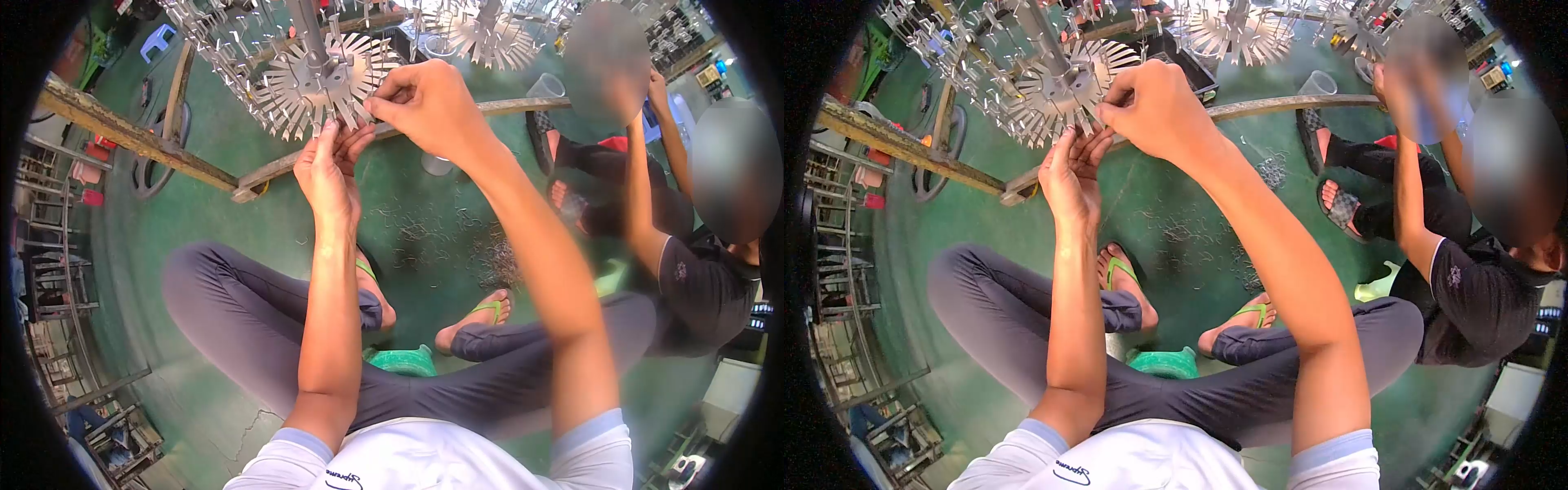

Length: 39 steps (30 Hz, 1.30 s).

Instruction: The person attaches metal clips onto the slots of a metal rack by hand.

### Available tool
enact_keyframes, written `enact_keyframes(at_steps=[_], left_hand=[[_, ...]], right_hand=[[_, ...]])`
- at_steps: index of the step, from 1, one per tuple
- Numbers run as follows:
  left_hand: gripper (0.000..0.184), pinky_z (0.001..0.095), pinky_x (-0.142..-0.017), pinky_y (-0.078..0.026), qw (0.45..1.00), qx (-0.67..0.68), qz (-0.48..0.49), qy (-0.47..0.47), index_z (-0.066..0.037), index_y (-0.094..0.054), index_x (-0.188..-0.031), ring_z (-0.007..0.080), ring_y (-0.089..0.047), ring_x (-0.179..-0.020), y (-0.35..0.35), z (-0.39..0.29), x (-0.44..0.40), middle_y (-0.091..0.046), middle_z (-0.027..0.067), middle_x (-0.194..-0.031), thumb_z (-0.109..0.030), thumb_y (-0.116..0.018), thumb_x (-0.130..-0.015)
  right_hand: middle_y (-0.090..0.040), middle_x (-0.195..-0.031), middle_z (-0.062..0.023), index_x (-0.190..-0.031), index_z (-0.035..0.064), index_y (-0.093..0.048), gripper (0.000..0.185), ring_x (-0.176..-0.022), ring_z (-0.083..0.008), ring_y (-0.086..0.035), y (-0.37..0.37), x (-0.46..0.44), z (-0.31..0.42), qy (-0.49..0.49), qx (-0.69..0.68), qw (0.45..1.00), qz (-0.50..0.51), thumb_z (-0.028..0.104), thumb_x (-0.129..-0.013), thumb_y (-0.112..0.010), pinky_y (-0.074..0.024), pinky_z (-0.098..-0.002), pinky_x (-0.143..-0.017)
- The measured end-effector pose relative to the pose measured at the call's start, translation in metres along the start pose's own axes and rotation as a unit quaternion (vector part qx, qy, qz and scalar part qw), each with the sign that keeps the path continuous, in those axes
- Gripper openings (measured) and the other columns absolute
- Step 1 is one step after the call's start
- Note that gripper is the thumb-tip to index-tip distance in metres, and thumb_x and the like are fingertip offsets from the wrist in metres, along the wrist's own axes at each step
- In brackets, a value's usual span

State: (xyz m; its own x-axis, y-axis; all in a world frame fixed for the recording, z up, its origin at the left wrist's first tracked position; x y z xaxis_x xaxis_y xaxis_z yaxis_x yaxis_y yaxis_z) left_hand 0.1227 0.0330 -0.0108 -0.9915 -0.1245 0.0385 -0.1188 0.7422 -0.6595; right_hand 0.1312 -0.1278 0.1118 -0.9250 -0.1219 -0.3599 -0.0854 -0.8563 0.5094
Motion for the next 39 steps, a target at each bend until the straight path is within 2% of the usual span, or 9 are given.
enact_keyframes(at_steps=[5, 8, 20, 23, 29, 32, 39], left_hand=[[0.02, 0.0389, -0.084, -0.064, 1.0, -0.004, 0.003, -0.004, 0.006, -0.064, -0.104, 0.0356, -0.075, -0.095, -0.001, -0.003, 0.001, -0.073, 0.0198, -0.1, -0.014, -0.061, -0.101], [0.021, 0.0388, -0.084, -0.064, 1.0, -0.002, 0.005, 0.003, 0.007, -0.064, -0.105, 0.0356, -0.075, -0.094, -0.002, -0.003, 0.002, -0.072, 0.0191, -0.099, -0.014, -0.061, -0.101], [0.021, 0.0363, -0.085, -0.063, 1.0, -0.012, 0.021, 0.013, 0.005, -0.065, -0.106, 0.0315, -0.076, -0.095, -0.006, -0.005, 0.006, -0.074, 0.02, -0.104, -0.015, -0.062, -0.102], [0.025, 0.0325, -0.08, -0.064, 1.0, -0.011, 0.019, 0.009, 0.007, -0.067, -0.109, 0.0278, -0.076, -0.089, -0.005, -0.004, 0.004, -0.075, 0.0194, -0.101, -0.016, -0.06, -0.104], [0.025, 0.0331, -0.079, -0.064, 1.0, 0.001, 0.022, 0.011, 0.007, -0.067, -0.108, 0.0282, -0.077, -0.089, -0.006, -0.004, 0.004, -0.075, 0.0203, -0.102, -0.016, -0.06, -0.104], [0.024, 0.0381, -0.085, -0.063, 0.999, -0.021, 0.02, 0.013, 0.006, -0.063, -0.107, 0.0333, -0.075, -0.095, -0.001, -0.004, 0.003, -0.073, 0.0218, -0.103, -0.017, -0.061, -0.102], [0.024, 0.0389, -0.087, -0.063, 0.998, -0.005, 0.055, 0.028, 0.006, -0.063, -0.107, 0.0316, -0.074, -0.097, -0.003, -0.001, 0.003, -0.073, 0.0215, -0.105, -0.017, -0.06, -0.103]], right_hand=[[-0.074, -0.074, -0.0177, -0.086, -0.0035, -0.078, 0.021, -0.066, -0.0237, -0.072, 0.001, 0.003, 0.001, -0.003, 0.013, 1.0, 0.0, 0.016, -0.078, -0.078, -0.0566, -0.0346, -0.066], [-0.07, -0.068, -0.0073, -0.088, -0.0044, -0.077, 0.02, -0.06, -0.0075, -0.058, 0.001, 0.006, 0.0, -0.003, -0.005, 1.0, 0.001, 0.015, -0.083, -0.078, -0.0482, -0.0272, -0.058], [-0.073, -0.071, -0.0084, -0.089, -0.0051, -0.077, 0.019, -0.062, -0.0082, -0.061, 0.003, 0.006, 0.011, 0.007, 0.018, 1.0, 0.019, 0.014, -0.084, -0.078, -0.0493, -0.0277, -0.059], [-0.073, -0.072, -0.0079, -0.089, -0.0051, -0.077, 0.018, -0.062, -0.0081, -0.061, 0.001, 0.007, 0.007, -0.001, 0.013, 1.0, 0.019, 0.012, -0.085, -0.078, -0.0494, -0.0279, -0.059], [-0.074, -0.073, -0.0091, -0.091, -0.0039, -0.078, 0.02, -0.062, -0.0091, -0.061, 0.004, 0.007, 0.011, 0.007, 0.03, 0.999, 0.019, 0.015, -0.084, -0.078, -0.0498, -0.0295, -0.059], [-0.073, -0.072, -0.0099, -0.091, -0.003, -0.079, 0.021, -0.062, -0.0104, -0.061, 0.004, 0.005, 0.005, -0.009, 0.038, 0.999, 0.029, 0.017, -0.083, -0.078, -0.0504, -0.0307, -0.06], [-0.075, -0.075, -0.0147, -0.089, -0.0035, -0.078, 0.022, -0.066, -0.0171, -0.069, 0.004, 0.006, 0.016, -0.011, 0.061, 0.998, 0.025, 0.018, -0.083, -0.078, -0.055, -0.0327, -0.065]])
Point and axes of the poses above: each hand's wrist, its own x-axis away from the middle knuckle, its own y-axis out of the back of the hand, z = x × y, the point moved 10 cm from there along -x, towards the middle knuckle
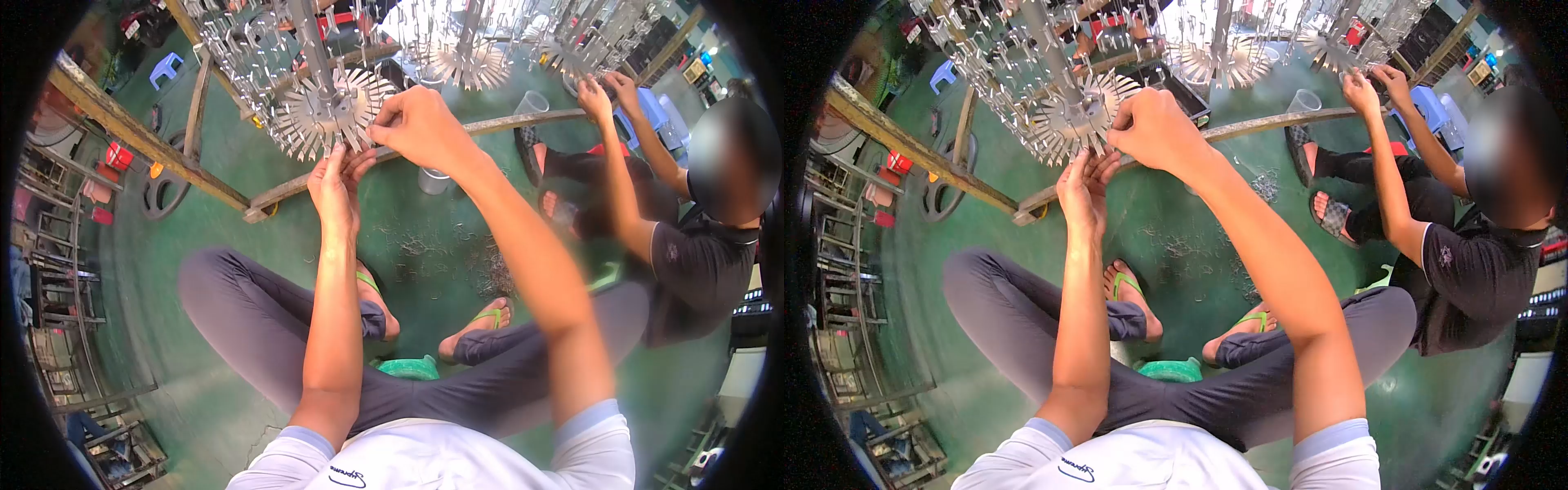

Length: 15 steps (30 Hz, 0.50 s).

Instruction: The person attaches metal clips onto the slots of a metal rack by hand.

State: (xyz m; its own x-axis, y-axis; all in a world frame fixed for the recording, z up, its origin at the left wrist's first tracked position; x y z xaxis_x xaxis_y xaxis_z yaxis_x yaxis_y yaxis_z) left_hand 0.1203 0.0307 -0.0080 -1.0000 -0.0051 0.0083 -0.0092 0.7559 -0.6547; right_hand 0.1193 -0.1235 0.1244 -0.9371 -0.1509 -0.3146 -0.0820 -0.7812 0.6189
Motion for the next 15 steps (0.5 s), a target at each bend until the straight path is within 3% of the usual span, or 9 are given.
enact_keyframes(at_steps=[2, 5, 6, 9, 10, 13, 14, 15], left_hand=[[0.024, 0.0391, -0.087, -0.063, 1.0, 0.005, 0.009, 0.005, 0.005, -0.063, -0.108, 0.0307, -0.074, -0.097, -0.005, 0.0, 0.0, -0.073, 0.0203, -0.105, -0.018, -0.06, -0.103], [0.022, 0.0393, -0.086, -0.063, 1.0, 0.006, 0.011, 0.004, 0.004, -0.063, -0.106, 0.0281, -0.074, -0.095, -0.009, 0.001, 0.001, -0.073, 0.0166, -0.103, -0.018, -0.061, -0.103], [0.019, 0.0361, -0.084, -0.061, 1.0, 0.008, 0.009, 0.004, 0.001, -0.064, -0.104, 0.0235, -0.074, -0.092, -0.013, -0.001, 0.003, -0.073, 0.0117, -0.101, -0.018, -0.062, -0.103], [0.017, 0.0324, -0.081, -0.059, 1.0, 0.013, 0.025, 0.002, -0.002, -0.066, -0.101, 0.0198, -0.073, -0.091, -0.01, -0.002, 0.002, -0.073, 0.0085, -0.099, -0.018, -0.062, -0.103], [0.019, 0.0301, -0.079, -0.057, 1.0, 0.007, 0.025, 0.0, -0.002, -0.067, -0.102, 0.0178, -0.073, -0.09, -0.012, -0.003, 0.003, -0.074, 0.0082, -0.1, -0.02, -0.062, -0.103], [0.02, 0.0321, -0.079, -0.062, 1.0, 0.022, 0.006, 0.001, 0.001, -0.068, -0.109, 0.0206, -0.074, -0.088, 0.006, 0.009, -0.006, -0.075, 0.0124, -0.102, -0.017, -0.061, -0.104], [0.021, 0.0305, -0.078, -0.061, 1.0, 0.021, 0.018, 0.0, 0.0, -0.069, -0.109, 0.0177, -0.073, -0.086, 0.006, 0.01, -0.007, -0.075, 0.0097, -0.101, -0.018, -0.062, -0.104], [0.021, 0.0303, -0.078, -0.06, 1.0, 0.021, 0.016, 0.0, 0.0, -0.069, -0.11, 0.0175, -0.073, -0.087, 0.005, 0.009, -0.005, -0.075, 0.0096, -0.102, -0.019, -0.062, -0.104]], right_hand=[[-0.075, -0.077, -0.0163, -0.089, -0.0046, -0.077, 0.024, -0.069, -0.02, -0.072, 0.003, -0.002, 0.003, -0.015, 0.023, 1.0, 0.01, 0.018, -0.083, -0.078, -0.0565, -0.0339, -0.068], [-0.075, -0.078, -0.0175, -0.089, -0.0065, -0.075, 0.027, -0.07, -0.0234, -0.073, 0.016, 0.011, 0.02, -0.02, 0.04, 0.997, -0.067, 0.02, -0.082, -0.079, -0.0576, -0.0352, -0.07], [-0.074, -0.081, -0.0169, -0.098, -0.007, -0.073, 0.028, -0.07, -0.0238, -0.072, 0.019, 0.015, 0.02, -0.037, 0.062, 0.993, -0.093, 0.017, -0.084, -0.078, -0.0573, -0.0356, -0.069], [-0.072, -0.094, -0.022, -0.107, -0.0039, -0.069, 0.029, -0.085, -0.0401, -0.072, 0.031, 0.027, 0.044, 0.016, 0.009, 0.973, -0.23, 0.017, -0.086, -0.072, -0.057, -0.0466, -0.076], [-0.068, -0.101, -0.0207, -0.118, -0.0021, -0.065, 0.032, -0.085, -0.0403, -0.069, 0.036, 0.031, 0.059, 0.035, -0.013, 0.971, -0.236, 0.011, -0.089, -0.067, -0.0562, -0.0467, -0.074], [-0.066, -0.101, -0.0195, -0.12, -0.0019, -0.067, 0.032, -0.082, -0.0384, -0.068, 0.033, 0.036, 0.074, 0.119, 0.006, 0.95, -0.287, 0.01, -0.09, -0.067, -0.0559, -0.0458, -0.073], [-0.065, -0.097, -0.0153, -0.127, -0.0009, -0.067, 0.037, -0.073, -0.0251, -0.067, 0.03, 0.037, 0.076, 0.129, 0.049, 0.947, -0.289, 0.006, -0.09, -0.069, -0.0547, -0.0371, -0.066], [-0.065, -0.097, -0.0153, -0.127, -0.0007, -0.067, 0.038, -0.074, -0.0252, -0.067, 0.027, 0.037, 0.075, 0.133, 0.044, 0.947, -0.29, 0.006, -0.09, -0.069, -0.0545, -0.0373, -0.066]])
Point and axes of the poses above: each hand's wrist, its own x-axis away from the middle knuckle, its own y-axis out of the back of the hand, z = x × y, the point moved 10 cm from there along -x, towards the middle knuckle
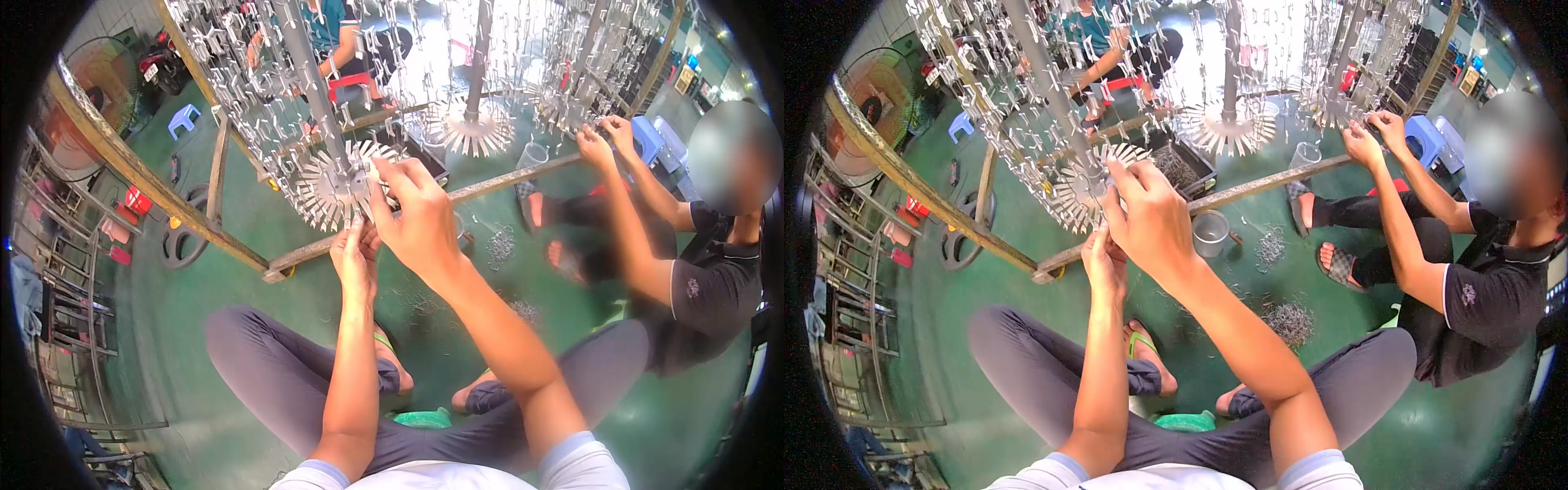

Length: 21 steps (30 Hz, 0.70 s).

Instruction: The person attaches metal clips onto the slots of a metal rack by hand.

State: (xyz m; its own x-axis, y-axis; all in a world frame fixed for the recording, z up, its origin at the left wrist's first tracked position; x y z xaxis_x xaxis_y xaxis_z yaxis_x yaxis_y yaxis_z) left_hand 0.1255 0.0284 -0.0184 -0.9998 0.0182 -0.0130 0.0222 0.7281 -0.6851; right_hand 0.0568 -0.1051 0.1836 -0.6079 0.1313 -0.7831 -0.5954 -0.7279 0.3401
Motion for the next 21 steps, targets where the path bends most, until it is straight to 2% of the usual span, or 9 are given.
enact_keyframes(at_steps=[3, 6, 9, 12, 13, 16, 17, 20, 21], left_hand=[[0.022, 0.0302, -0.08, -0.06, 1.0, -0.007, 0.005, 0.002, 0.0, -0.069, -0.111, 0.0177, -0.073, -0.089, -0.003, -0.003, 0.002, -0.075, 0.0103, -0.104, -0.02, -0.062, -0.104], [0.023, 0.0322, -0.083, -0.061, 1.0, 0.012, 0.001, -0.002, 0.001, -0.067, -0.113, 0.0204, -0.074, -0.092, -0.002, -0.001, 0.004, -0.075, 0.0124, -0.106, -0.019, -0.06, -0.105], [0.023, 0.036, -0.085, -0.063, 0.999, 0.021, 0.025, -0.012, 0.003, -0.066, -0.112, 0.0258, -0.075, -0.095, -0.011, -0.004, 0.002, -0.074, 0.0161, -0.107, -0.018, -0.06, -0.105], [0.018, 0.0332, -0.082, -0.061, 1.0, 0.016, 0.012, 0.003, -0.002, -0.065, -0.103, 0.0201, -0.074, -0.09, -0.02, -0.007, 0.005, -0.076, 0.0124, -0.102, -0.02, -0.062, -0.104], [0.018, 0.0352, -0.084, -0.062, 1.0, 0.023, 0.015, 0.0, -0.001, -0.065, -0.102, 0.0224, -0.075, -0.092, -0.017, -0.006, 0.003, -0.076, 0.0147, -0.103, -0.019, -0.062, -0.103], [0.018, 0.0375, -0.085, -0.063, 1.0, 0.027, 0.012, 0.0, 0.0, -0.065, -0.102, 0.0251, -0.076, -0.091, -0.011, -0.003, 0.003, -0.075, 0.0167, -0.102, -0.018, -0.062, -0.103], [0.017, 0.039, -0.084, -0.064, 1.0, 0.026, 0.005, -0.003, -0.001, -0.064, -0.098, 0.0269, -0.076, -0.091, -0.009, -0.003, 0.002, -0.075, 0.018, -0.101, -0.017, -0.062, -0.103], [0.024, 0.0397, -0.083, -0.066, 0.999, 0.039, 0.019, -0.013, 0.006, -0.062, -0.105, 0.0368, -0.076, -0.095, -0.004, 0.0, -0.001, -0.073, 0.0217, -0.102, -0.018, -0.06, -0.105], [0.024, 0.0397, -0.083, -0.066, 0.999, 0.04, 0.023, -0.013, 0.006, -0.063, -0.105, 0.0371, -0.076, -0.095, -0.005, -0.001, 0.0, -0.073, 0.0219, -0.101, -0.018, -0.06, -0.105]], right_hand=[[-0.065, -0.095, -0.0139, -0.126, -0.0009, -0.067, 0.037, -0.074, -0.023, -0.066, -0.003, 0.0, 0.0, 0.0, -0.021, 1.0, -0.008, 0.005, -0.09, -0.07, -0.0544, -0.0356, -0.065], [-0.065, -0.097, -0.0167, -0.117, -0.001, -0.068, 0.027, -0.076, -0.0303, -0.067, -0.006, 0.0, -0.008, -0.045, -0.086, 0.995, -0.004, 0.008, -0.092, -0.068, -0.055, -0.0419, -0.067], [-0.065, -0.095, -0.0148, -0.114, -0.0012, -0.068, 0.024, -0.07, -0.0258, -0.065, 0.003, -0.008, -0.015, -0.092, -0.15, 0.983, -0.06, 0.008, -0.092, -0.07, -0.0539, -0.039, -0.064], [-0.066, -0.094, -0.0133, -0.111, -0.0021, -0.068, 0.023, -0.066, -0.0232, -0.063, 0.007, -0.025, -0.012, -0.063, -0.094, 0.992, -0.052, 0.008, -0.091, -0.072, -0.0526, -0.037, -0.06], [-0.066, -0.093, -0.0136, -0.105, -0.0036, -0.07, 0.019, -0.066, -0.0239, -0.065, 0.009, -0.03, -0.008, -0.047, -0.071, 0.995, -0.053, 0.008, -0.091, -0.072, -0.053, -0.0369, -0.06], [-0.067, -0.086, -0.0106, -0.102, -0.0045, -0.073, 0.017, -0.064, -0.0157, -0.062, 0.007, -0.035, -0.006, -0.033, -0.092, 0.993, -0.066, 0.005, -0.089, -0.074, -0.0518, -0.0294, -0.059], [-0.067, -0.086, -0.0108, -0.1, -0.0052, -0.074, 0.015, -0.064, -0.0157, -0.063, 0.007, -0.036, -0.005, -0.032, -0.09, 0.994, -0.058, 0.004, -0.089, -0.074, -0.052, -0.0294, -0.058], [-0.068, -0.086, -0.0111, -0.101, -0.0053, -0.074, 0.016, -0.064, -0.0161, -0.066, 0.005, -0.039, -0.006, -0.032, -0.116, 0.992, -0.045, 0.005, -0.089, -0.073, -0.0525, -0.0291, -0.058], [-0.068, -0.088, -0.0128, -0.102, -0.0056, -0.073, 0.017, -0.065, -0.0192, -0.067, 0.003, -0.039, -0.01, -0.049, -0.12, 0.991, -0.029, 0.006, -0.09, -0.072, -0.0532, -0.0315, -0.059]])
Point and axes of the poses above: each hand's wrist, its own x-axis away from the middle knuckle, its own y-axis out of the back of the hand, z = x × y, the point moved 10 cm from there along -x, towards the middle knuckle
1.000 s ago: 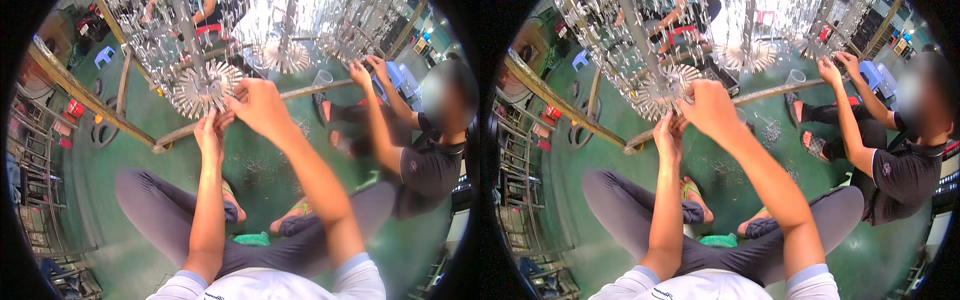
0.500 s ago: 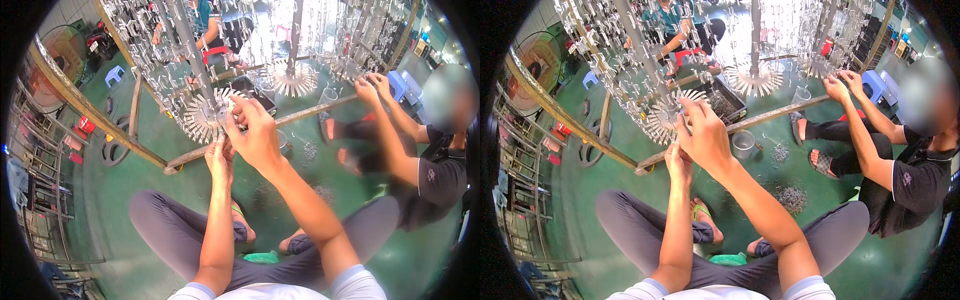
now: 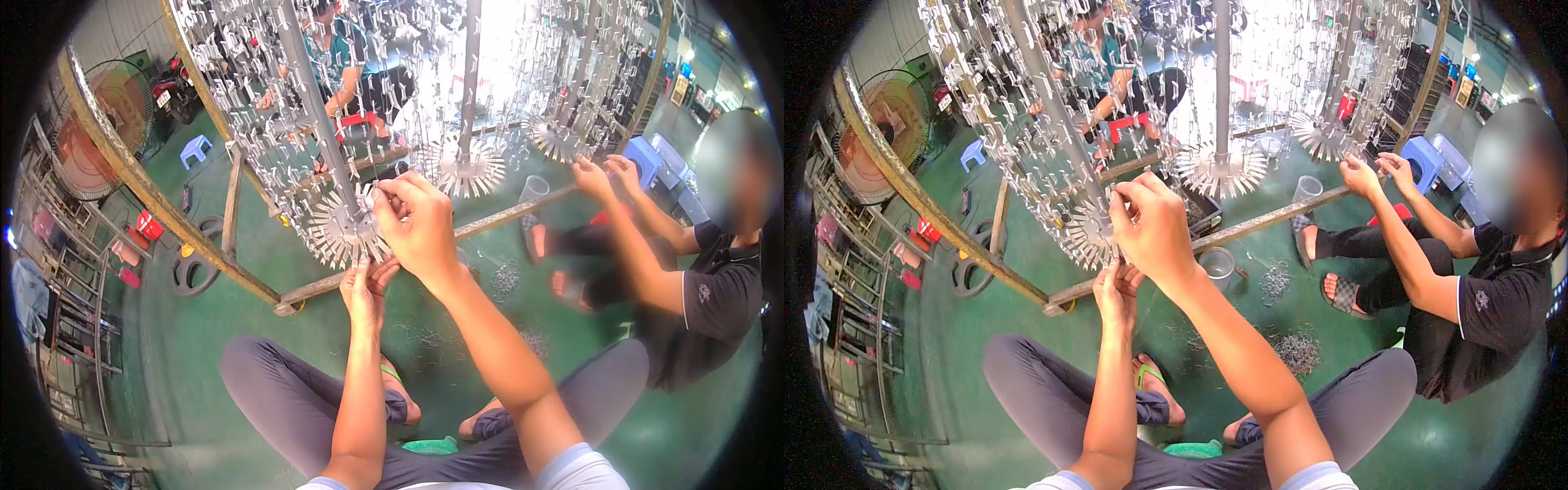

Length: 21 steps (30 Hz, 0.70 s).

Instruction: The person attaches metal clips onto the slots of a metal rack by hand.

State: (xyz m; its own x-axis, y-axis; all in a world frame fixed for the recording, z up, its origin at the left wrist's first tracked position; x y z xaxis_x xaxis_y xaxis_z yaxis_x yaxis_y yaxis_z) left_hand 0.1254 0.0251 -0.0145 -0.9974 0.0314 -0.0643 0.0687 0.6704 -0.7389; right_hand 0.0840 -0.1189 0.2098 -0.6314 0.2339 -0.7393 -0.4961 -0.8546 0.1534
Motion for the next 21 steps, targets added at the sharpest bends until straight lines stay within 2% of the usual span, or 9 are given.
enact_keyframes(at_steps=[2, 5, 6, 14, 18, 21], left_hand=[[0.024, 0.0397, -0.083, -0.066, 1.0, 0.002, 0.008, -0.001, 0.006, -0.063, -0.103, 0.0378, -0.076, -0.095, -0.005, -0.004, 0.001, -0.074, 0.0222, -0.1, -0.018, -0.06, -0.105], [0.025, 0.0394, -0.082, -0.066, 1.0, -0.004, 0.016, -0.01, 0.006, -0.064, -0.1, 0.0387, -0.076, -0.095, -0.002, -0.004, 0.0, -0.074, 0.0238, -0.099, -0.018, -0.06, -0.105], [0.026, 0.0393, -0.082, -0.066, 1.0, -0.005, 0.013, -0.009, 0.007, -0.064, -0.1, 0.0387, -0.076, -0.095, -0.001, -0.004, -0.001, -0.073, 0.0245, -0.099, -0.018, -0.061, -0.105], [0.033, 0.0399, -0.081, -0.067, 1.0, -0.009, -0.003, 0.008, 0.01, -0.062, -0.096, 0.0388, -0.076, -0.093, 0.0, -0.001, 0.0, -0.072, 0.0276, -0.098, -0.022, -0.063, -0.104], [0.033, 0.0407, -0.081, -0.067, 1.0, -0.015, -0.002, 0.006, 0.011, -0.061, -0.094, 0.0398, -0.076, -0.092, 0.002, -0.001, 0.0, -0.072, 0.029, -0.098, -0.021, -0.062, -0.104], [0.033, 0.041, -0.08, -0.067, 1.0, -0.015, -0.003, 0.003, 0.011, -0.061, -0.093, 0.0403, -0.076, -0.092, 0.0, -0.003, 0.001, -0.071, 0.0288, -0.097, -0.02, -0.062, -0.104]], right_hand=[[-0.069, -0.091, -0.0162, -0.103, -0.0063, -0.072, 0.019, -0.067, -0.0252, -0.069, 0.001, -0.002, -0.004, -0.036, -0.007, 0.999, 0.027, 0.008, -0.091, -0.07, -0.0547, -0.0364, -0.062], [-0.07, -0.093, -0.0188, -0.106, -0.0076, -0.071, 0.024, -0.067, -0.0267, -0.069, 0.008, -0.004, 0.009, -0.072, 0.041, 0.996, 0.029, 0.011, -0.091, -0.072, -0.0548, -0.0378, -0.063], [-0.07, -0.094, -0.0208, -0.108, -0.0084, -0.07, 0.028, -0.067, -0.0278, -0.069, 0.013, -0.009, 0.022, -0.031, 0.085, 0.996, 0.011, 0.013, -0.09, -0.073, -0.0547, -0.0393, -0.064], [-0.069, -0.088, -0.0183, -0.104, -0.0045, -0.073, 0.023, -0.069, -0.0342, -0.068, 0.037, -0.091, 0.103, 0.134, 0.037, 0.985, -0.104, 0.014, -0.09, -0.073, -0.0536, -0.0438, -0.065], [-0.069, -0.087, -0.0204, -0.095, -0.0045, -0.075, 0.023, -0.072, -0.0397, -0.068, 0.029, -0.113, 0.109, 0.108, 0.107, 0.986, -0.073, 0.017, -0.09, -0.072, -0.0535, -0.0481, -0.068], [-0.069, -0.084, -0.0197, -0.095, -0.005, -0.074, 0.021, -0.072, -0.0368, -0.069, 0.024, -0.117, 0.107, 0.086, 0.091, 0.991, -0.042, 0.015, -0.09, -0.071, -0.0541, -0.0458, -0.068]])
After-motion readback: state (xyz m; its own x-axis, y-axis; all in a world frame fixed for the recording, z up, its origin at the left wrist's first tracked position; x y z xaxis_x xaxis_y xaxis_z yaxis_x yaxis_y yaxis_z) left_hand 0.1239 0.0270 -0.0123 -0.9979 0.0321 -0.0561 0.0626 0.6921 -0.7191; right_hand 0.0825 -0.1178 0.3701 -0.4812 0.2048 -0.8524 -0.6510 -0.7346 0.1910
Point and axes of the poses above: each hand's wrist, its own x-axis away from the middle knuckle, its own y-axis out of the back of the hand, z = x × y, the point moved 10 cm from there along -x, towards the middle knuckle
